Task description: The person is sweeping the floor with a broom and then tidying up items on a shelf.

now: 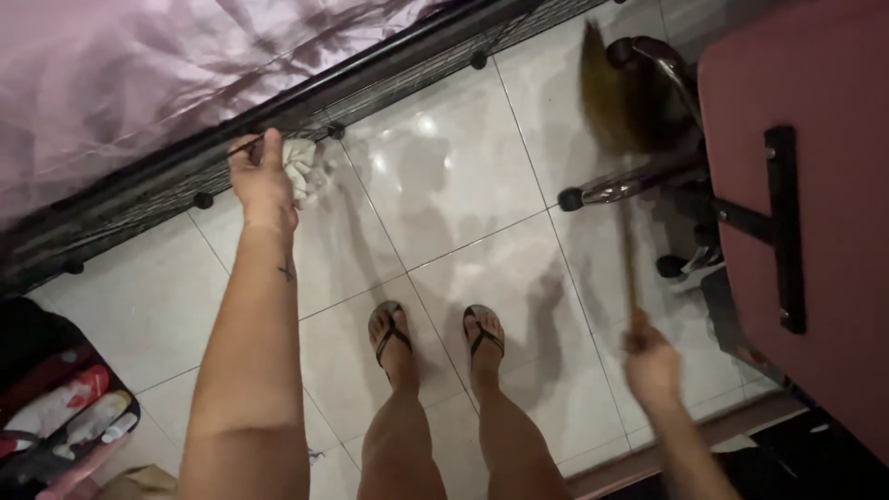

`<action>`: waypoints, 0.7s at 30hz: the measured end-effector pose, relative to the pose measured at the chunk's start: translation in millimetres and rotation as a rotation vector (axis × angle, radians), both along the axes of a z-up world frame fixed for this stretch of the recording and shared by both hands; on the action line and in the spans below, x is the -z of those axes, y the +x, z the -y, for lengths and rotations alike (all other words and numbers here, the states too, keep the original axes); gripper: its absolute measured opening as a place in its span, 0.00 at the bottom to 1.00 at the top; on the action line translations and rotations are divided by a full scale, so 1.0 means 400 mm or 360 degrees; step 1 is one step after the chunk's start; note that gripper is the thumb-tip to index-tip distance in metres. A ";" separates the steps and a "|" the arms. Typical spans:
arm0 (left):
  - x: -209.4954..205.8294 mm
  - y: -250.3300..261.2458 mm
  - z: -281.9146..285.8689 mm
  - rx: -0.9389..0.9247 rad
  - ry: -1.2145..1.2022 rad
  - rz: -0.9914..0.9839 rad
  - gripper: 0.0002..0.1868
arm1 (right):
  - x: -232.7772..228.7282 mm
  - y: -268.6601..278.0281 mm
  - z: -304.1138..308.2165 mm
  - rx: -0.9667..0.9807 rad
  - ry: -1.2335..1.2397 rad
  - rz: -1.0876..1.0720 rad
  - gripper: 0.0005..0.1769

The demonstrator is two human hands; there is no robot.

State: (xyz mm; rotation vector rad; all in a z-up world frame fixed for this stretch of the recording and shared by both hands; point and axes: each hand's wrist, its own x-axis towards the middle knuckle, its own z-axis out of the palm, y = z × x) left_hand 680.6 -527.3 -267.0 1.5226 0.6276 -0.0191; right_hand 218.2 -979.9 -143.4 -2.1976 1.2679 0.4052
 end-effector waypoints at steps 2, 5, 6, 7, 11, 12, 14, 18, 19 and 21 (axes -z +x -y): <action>-0.005 -0.002 -0.010 0.0022 0.0034 -0.0005 0.15 | 0.061 0.009 -0.079 -0.0234 -0.0080 0.0072 0.19; -0.009 -0.006 -0.021 0.0049 0.0062 -0.0004 0.13 | 0.040 0.081 -0.222 -0.0549 -0.0130 0.0160 0.27; -0.010 -0.006 -0.022 0.0065 0.0056 0.0004 0.12 | 0.014 0.112 -0.276 -0.0617 -0.0102 0.0175 0.30; -0.012 -0.007 -0.021 0.0065 0.0060 0.0002 0.12 | -0.015 0.144 -0.315 -0.0617 -0.0098 0.0174 0.30; -0.015 -0.009 -0.014 0.0055 -0.0017 0.0013 0.11 | -0.086 0.208 -0.419 -0.0610 0.0208 -0.0248 0.33; -0.013 -0.009 -0.013 0.0054 -0.0037 0.0030 0.10 | -0.091 0.208 -0.435 -0.0665 0.0226 -0.0230 0.34; -0.027 -0.011 -0.006 0.0049 -0.0043 0.0030 0.10 | -0.072 0.148 -0.456 -0.0472 0.0437 -0.0267 0.21; -0.024 -0.014 0.000 0.0034 -0.0117 0.0020 0.10 | -0.393 0.410 -0.574 0.0429 0.0926 -0.0785 0.33; -0.031 -0.017 0.010 0.0027 -0.0117 0.0021 0.10 | -0.388 0.390 -0.571 0.0422 0.0924 -0.0787 0.33; -0.045 -0.023 0.010 0.0020 -0.0049 -0.0023 0.10 | -0.377 0.350 -0.578 -0.0362 0.0923 -0.0758 0.30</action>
